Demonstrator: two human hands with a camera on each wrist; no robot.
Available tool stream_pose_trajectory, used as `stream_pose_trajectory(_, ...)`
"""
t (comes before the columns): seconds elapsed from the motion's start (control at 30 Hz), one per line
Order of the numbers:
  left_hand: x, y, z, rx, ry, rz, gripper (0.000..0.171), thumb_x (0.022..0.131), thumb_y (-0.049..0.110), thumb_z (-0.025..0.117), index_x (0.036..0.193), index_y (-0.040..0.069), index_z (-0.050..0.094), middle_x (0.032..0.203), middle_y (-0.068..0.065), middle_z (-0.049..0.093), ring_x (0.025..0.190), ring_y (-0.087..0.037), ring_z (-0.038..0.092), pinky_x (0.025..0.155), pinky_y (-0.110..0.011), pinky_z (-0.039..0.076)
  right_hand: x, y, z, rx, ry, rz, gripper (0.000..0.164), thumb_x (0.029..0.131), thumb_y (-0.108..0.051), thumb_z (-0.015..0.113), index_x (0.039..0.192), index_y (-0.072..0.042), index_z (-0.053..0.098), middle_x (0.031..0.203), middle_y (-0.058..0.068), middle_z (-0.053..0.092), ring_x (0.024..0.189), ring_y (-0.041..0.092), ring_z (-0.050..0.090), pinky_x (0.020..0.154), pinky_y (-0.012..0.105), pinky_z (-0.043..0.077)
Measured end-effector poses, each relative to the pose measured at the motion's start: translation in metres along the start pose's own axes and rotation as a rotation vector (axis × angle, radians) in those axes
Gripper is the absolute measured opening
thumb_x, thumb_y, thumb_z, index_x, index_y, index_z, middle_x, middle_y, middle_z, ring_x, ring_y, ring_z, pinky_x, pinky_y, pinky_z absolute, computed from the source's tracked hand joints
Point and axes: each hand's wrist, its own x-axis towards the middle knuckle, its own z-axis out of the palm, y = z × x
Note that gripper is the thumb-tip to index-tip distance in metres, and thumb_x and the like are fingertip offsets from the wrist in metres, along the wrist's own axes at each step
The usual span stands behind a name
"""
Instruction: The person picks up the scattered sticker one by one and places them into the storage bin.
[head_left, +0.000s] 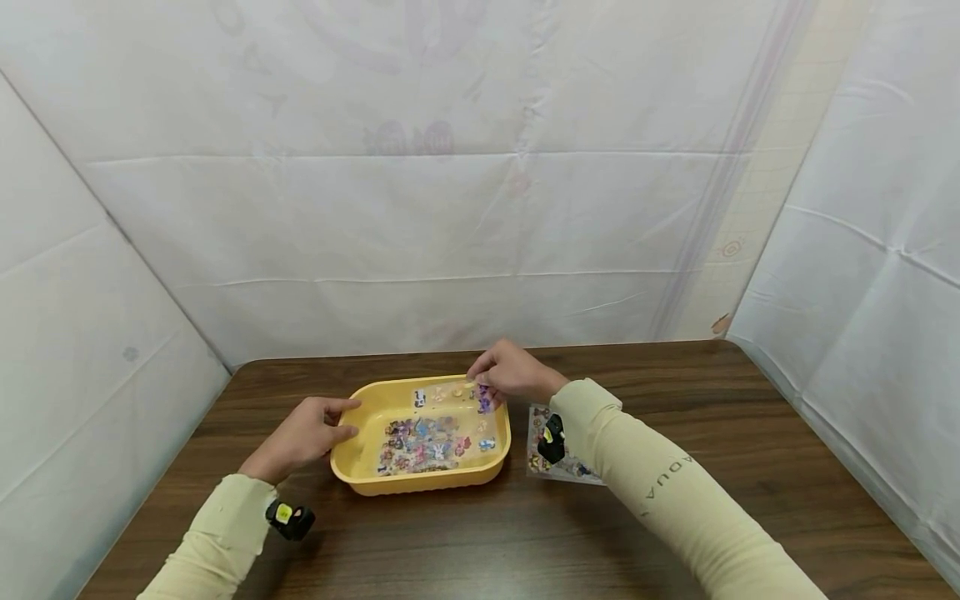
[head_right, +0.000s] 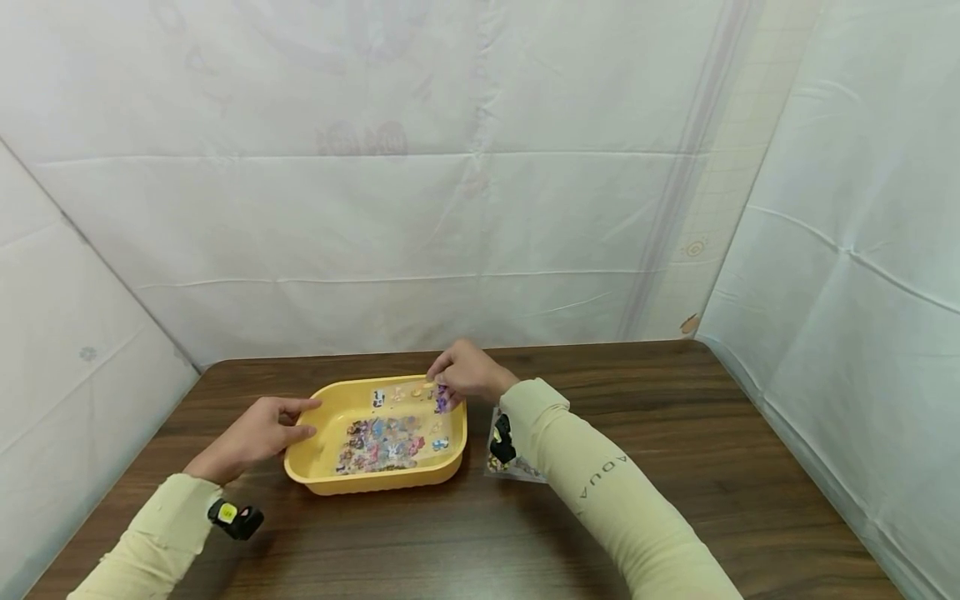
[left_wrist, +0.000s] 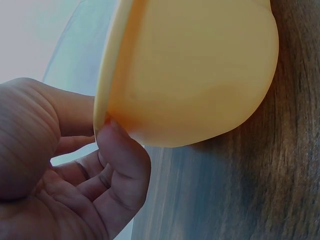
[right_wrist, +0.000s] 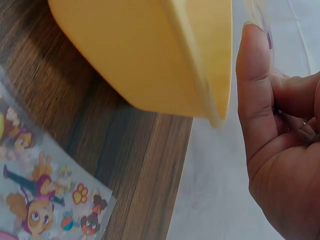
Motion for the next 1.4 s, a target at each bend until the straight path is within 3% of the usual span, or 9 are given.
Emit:
stream_pose_trajectory(0.53, 0.0, 0.001, 0.002, -0.001, 0.0, -0.002, 0.053, 0.1, 0.009, 0.067, 0.149, -0.004, 0.053, 0.104, -0.017, 0.066, 0.073, -0.02, 0.057, 0.057, -0.031, 0.052, 0.016, -0.011, 0.022, 0.0, -0.021, 0.01, 0.03, 0.106, 0.002, 0.048, 0.125, 0.008, 0.071, 0.088, 0.015, 0.075, 0.063, 0.017, 0.067, 0.067, 0.037, 0.064)
stream_pose_trajectory(0.87, 0.0, 0.001, 0.002, 0.008, 0.002, -0.018, 0.052, 0.1, 0.009, 0.067, 0.149, -0.003, 0.054, 0.105, -0.017, 0.065, 0.076, -0.021, 0.058, 0.059, -0.032, 0.052, 0.02, -0.021, 0.03, -0.013, -0.008, 0.031, 0.03, 0.106, 0.002, 0.047, 0.12, 0.008, 0.073, 0.087, 0.015, 0.074, 0.061, 0.017, 0.066, 0.068, 0.04, 0.064)
stream_pose_trajectory(1.07, 0.0, 0.001, 0.002, 0.01, 0.004, -0.021, 0.052, 0.1, 0.009, 0.067, 0.149, -0.003, 0.054, 0.104, -0.017, 0.065, 0.077, -0.021, 0.059, 0.059, -0.032, 0.052, 0.023, -0.023, 0.035, -0.011, -0.013, 0.028, 0.031, 0.107, 0.002, 0.046, 0.123, 0.009, 0.071, 0.087, 0.016, 0.074, 0.061, 0.017, 0.065, 0.079, 0.053, 0.063)
stream_pose_trajectory(1.4, 0.0, 0.002, 0.001, 0.01, 0.005, -0.026, 0.052, 0.1, 0.009, 0.068, 0.149, -0.003, 0.054, 0.105, -0.017, 0.066, 0.078, -0.022, 0.06, 0.059, -0.031, 0.053, 0.025, -0.031, 0.044, -0.019, -0.017, 0.025, 0.031, 0.105, 0.004, 0.048, 0.124, 0.01, 0.071, 0.085, 0.016, 0.073, 0.057, 0.016, 0.065, 0.082, 0.056, 0.061)
